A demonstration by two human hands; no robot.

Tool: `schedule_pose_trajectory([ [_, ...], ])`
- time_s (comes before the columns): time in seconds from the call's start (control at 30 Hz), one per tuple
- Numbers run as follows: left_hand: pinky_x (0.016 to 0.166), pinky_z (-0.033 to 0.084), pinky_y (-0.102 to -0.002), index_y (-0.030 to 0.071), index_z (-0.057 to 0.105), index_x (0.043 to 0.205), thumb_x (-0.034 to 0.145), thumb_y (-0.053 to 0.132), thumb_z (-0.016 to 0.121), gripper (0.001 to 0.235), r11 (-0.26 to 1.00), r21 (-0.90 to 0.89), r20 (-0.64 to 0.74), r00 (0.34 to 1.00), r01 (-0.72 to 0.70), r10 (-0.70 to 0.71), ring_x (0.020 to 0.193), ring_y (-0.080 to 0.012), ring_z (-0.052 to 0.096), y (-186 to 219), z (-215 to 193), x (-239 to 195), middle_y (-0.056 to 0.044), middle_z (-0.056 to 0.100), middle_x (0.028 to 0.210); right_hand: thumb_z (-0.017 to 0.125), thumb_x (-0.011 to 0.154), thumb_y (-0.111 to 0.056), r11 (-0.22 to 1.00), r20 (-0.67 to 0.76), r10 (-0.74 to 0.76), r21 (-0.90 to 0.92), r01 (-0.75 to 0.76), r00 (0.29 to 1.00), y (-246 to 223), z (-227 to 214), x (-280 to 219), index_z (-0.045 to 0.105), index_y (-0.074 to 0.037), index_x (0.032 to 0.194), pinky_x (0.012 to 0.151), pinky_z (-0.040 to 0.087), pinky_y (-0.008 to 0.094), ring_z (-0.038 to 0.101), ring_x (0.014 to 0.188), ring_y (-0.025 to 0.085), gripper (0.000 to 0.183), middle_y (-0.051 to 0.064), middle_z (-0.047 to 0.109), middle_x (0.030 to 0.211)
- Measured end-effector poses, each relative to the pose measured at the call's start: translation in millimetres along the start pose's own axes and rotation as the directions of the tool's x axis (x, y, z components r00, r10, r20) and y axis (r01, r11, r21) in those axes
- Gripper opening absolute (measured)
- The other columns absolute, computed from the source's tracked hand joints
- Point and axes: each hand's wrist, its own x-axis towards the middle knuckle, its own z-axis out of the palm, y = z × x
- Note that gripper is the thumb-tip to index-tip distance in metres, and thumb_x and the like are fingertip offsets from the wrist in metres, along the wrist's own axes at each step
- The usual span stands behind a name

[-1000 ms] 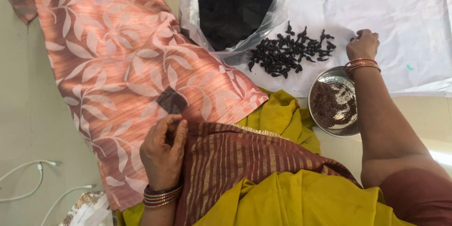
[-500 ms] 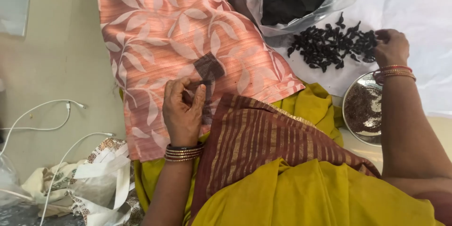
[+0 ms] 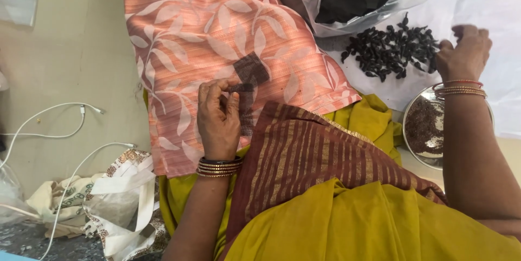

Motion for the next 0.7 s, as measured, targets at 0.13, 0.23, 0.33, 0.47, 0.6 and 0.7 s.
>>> schedule_pose_trajectory([
  [0.13, 0.074, 0.060, -0.027, 0.008, 0.067, 0.114, 0.098, 0.008, 0.068, 0.016, 1.000, -0.001, -0.018, 1.000, -0.006, 0.006, 0.081, -0.0107, 0.063, -2.4, 1.6, 0.1, -0.002, 0.061, 0.111, 0.071, 0.104, -0.009, 0.866, 0.041, -0.306, 0.426, 0.261, 0.951, -94.9, -29.0, -55.3, 0.072, -0.006, 0.120, 0.093, 0.057, 0.032, 0.070, 0.109, 0.021, 0.017, 0.013, 0.073, 0.122],
  [0.23, 0.090, 0.061, -0.029, 0.007, 0.067, 0.118, 0.102, 0.001, 0.061, 0.018, 0.977, -0.170, -0.084, 0.989, -0.132, 0.119, 0.103, -0.0134, 0.066, -4.5, 2.1, -2.8, -0.003, 0.062, 0.116, 0.070, 0.103, -0.014, 0.738, 0.165, -0.517, 0.583, 0.339, 0.840, -185.9, -59.4, -116.8, 0.074, -0.010, 0.111, 0.087, 0.062, 0.030, 0.073, 0.098, 0.015, 0.010, 0.007, 0.075, 0.109],
  [0.33, 0.094, 0.060, -0.030, 0.006, 0.067, 0.120, 0.104, -0.001, 0.061, 0.018, 0.965, -0.194, -0.113, 0.981, -0.177, 0.157, 0.105, -0.0141, 0.066, 0.4, -1.8, -2.0, -0.004, 0.063, 0.115, 0.072, 0.098, -0.013, 0.530, 0.090, -0.782, 0.618, 0.581, 0.617, -243.3, -55.9, -146.2, 0.077, -0.008, 0.109, 0.082, 0.063, 0.031, 0.072, 0.090, 0.018, 0.013, 0.008, 0.075, 0.106],
  [0.47, 0.088, 0.060, -0.030, 0.006, 0.067, 0.120, 0.103, -0.001, 0.060, 0.019, 0.964, -0.254, -0.123, 0.991, -0.083, 0.053, 0.102, -0.0148, 0.066, -1.8, -5.4, -1.9, -0.004, 0.064, 0.114, 0.076, 0.086, -0.027, 0.351, -0.079, -0.909, 0.384, 0.854, 0.409, -299.3, -32.2, -169.9, 0.073, -0.006, 0.115, 0.091, 0.056, 0.037, 0.067, 0.098, 0.022, 0.036, 0.010, 0.069, 0.115],
  [0.6, 0.097, 0.061, -0.029, 0.006, 0.064, 0.121, 0.104, 0.000, 0.058, 0.019, 0.938, -0.321, -0.116, 0.989, -0.128, 0.095, 0.111, -0.0143, 0.067, -6.9, -8.2, -2.8, -0.004, 0.062, 0.117, 0.077, 0.088, -0.021, 0.387, 0.128, -0.922, 0.280, 0.878, 0.366, -319.8, -25.8, -183.9, 0.071, -0.007, 0.102, 0.096, 0.047, 0.044, 0.059, 0.109, 0.025, 0.021, 0.010, 0.067, 0.108],
  [0.7, 0.089, 0.060, -0.027, 0.005, 0.065, 0.122, 0.103, 0.002, 0.063, 0.020, 0.945, -0.310, -0.113, 0.991, -0.099, 0.067, 0.106, -0.0137, 0.065, -5.1, -10.7, -0.6, -0.004, 0.063, 0.116, 0.073, 0.092, -0.013, 0.453, 0.133, -0.883, 0.492, 0.743, 0.450, -305.7, -17.7, -176.2, 0.070, -0.010, 0.101, 0.099, 0.052, 0.038, 0.062, 0.106, 0.021, 0.010, 0.005, 0.069, 0.109],
])
